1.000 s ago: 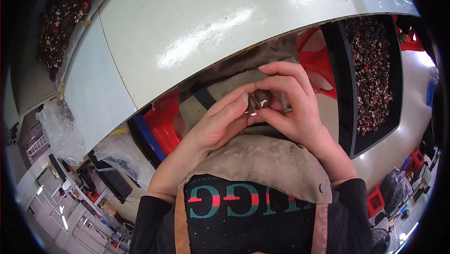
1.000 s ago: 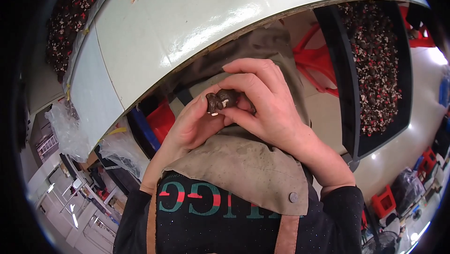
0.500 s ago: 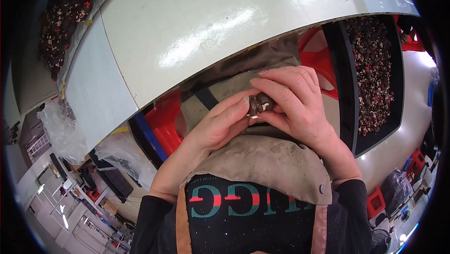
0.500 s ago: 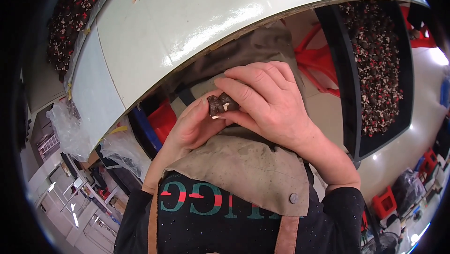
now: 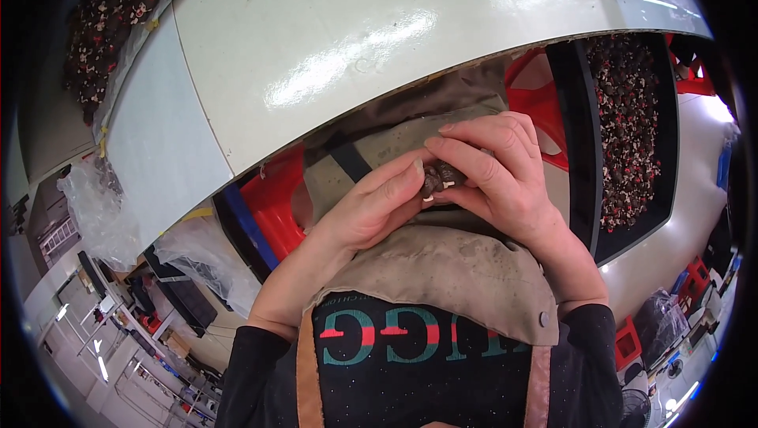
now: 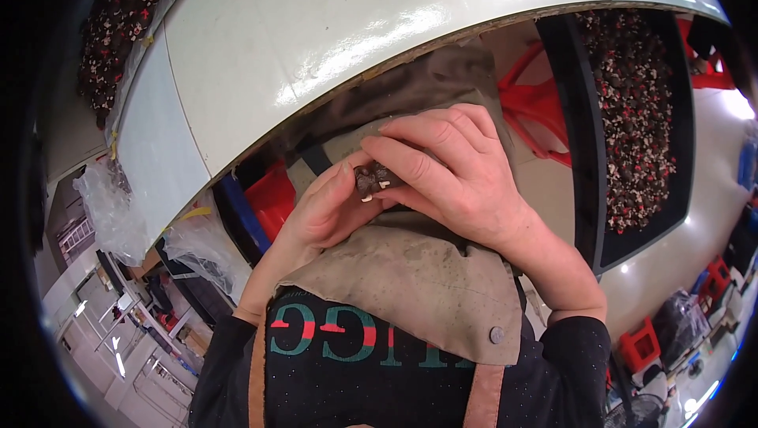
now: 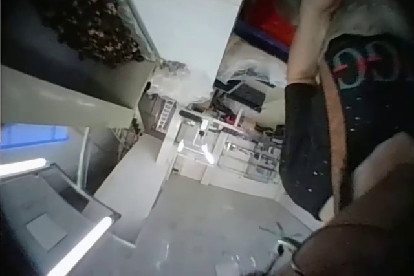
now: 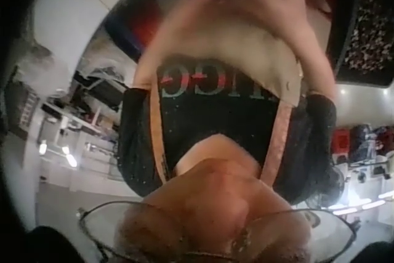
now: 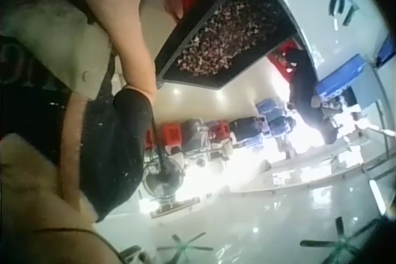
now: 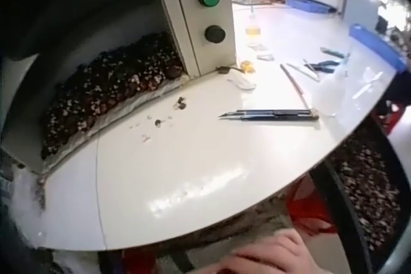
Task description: Applying glue to toy figurine heads and attaching hair pieces in a factory assembly line.
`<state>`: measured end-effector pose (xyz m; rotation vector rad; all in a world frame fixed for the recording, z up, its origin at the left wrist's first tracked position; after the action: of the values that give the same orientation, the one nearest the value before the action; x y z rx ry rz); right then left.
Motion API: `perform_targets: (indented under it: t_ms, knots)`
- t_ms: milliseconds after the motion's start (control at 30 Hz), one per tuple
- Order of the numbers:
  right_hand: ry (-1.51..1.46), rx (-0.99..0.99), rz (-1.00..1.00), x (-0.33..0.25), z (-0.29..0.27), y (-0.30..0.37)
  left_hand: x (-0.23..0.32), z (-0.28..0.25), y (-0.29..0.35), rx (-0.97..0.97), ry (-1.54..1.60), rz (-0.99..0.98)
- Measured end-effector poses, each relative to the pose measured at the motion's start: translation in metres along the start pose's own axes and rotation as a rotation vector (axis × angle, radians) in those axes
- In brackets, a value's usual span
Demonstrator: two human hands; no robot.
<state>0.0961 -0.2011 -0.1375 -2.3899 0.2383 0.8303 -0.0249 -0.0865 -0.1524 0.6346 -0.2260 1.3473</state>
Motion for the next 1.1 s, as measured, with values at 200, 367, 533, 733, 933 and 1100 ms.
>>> perform_targets:
  t_ms: [200, 367, 533, 733, 933, 1100]
  knots:
    - [-0.063, -0.018, 0.019, 0.003, 0.001, 0.001, -0.001, -0.002, 0.001, -0.02, 0.024, 0.003]
    - [-0.064, -0.033, 0.06, 0.001, 0.001, -0.001, -0.004, -0.006, 0.001, -0.085, 0.019, 0.002]
    - [-0.008, -0.049, 0.043, 0.001, -0.001, -0.001, -0.007, -0.004, -0.001, -0.045, 0.038, 0.011]
    - [0.008, -0.094, -0.03, 0.002, -0.006, -0.007, -0.008, -0.001, 0.0, 0.005, 0.033, -0.01]
    - [-0.017, -0.093, -0.1, 0.004, -0.007, -0.009, -0.004, 0.0, 0.0, -0.007, 0.01, -0.015]
    - [-0.047, -0.077, -0.096, 0.005, -0.005, -0.008, -0.005, -0.001, 0.001, -0.004, 0.009, -0.039]
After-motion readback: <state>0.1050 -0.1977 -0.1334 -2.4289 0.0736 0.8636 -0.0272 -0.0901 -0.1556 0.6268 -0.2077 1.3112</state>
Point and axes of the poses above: each hand's wrist, its own y-axis away from the middle knuckle, its own z-axis out of the palm, x = y × z, the point moved 2 cm from there along -y, towards the middle knuckle, and after that the axes turned 1 degree about z, right-handed, at the moved point
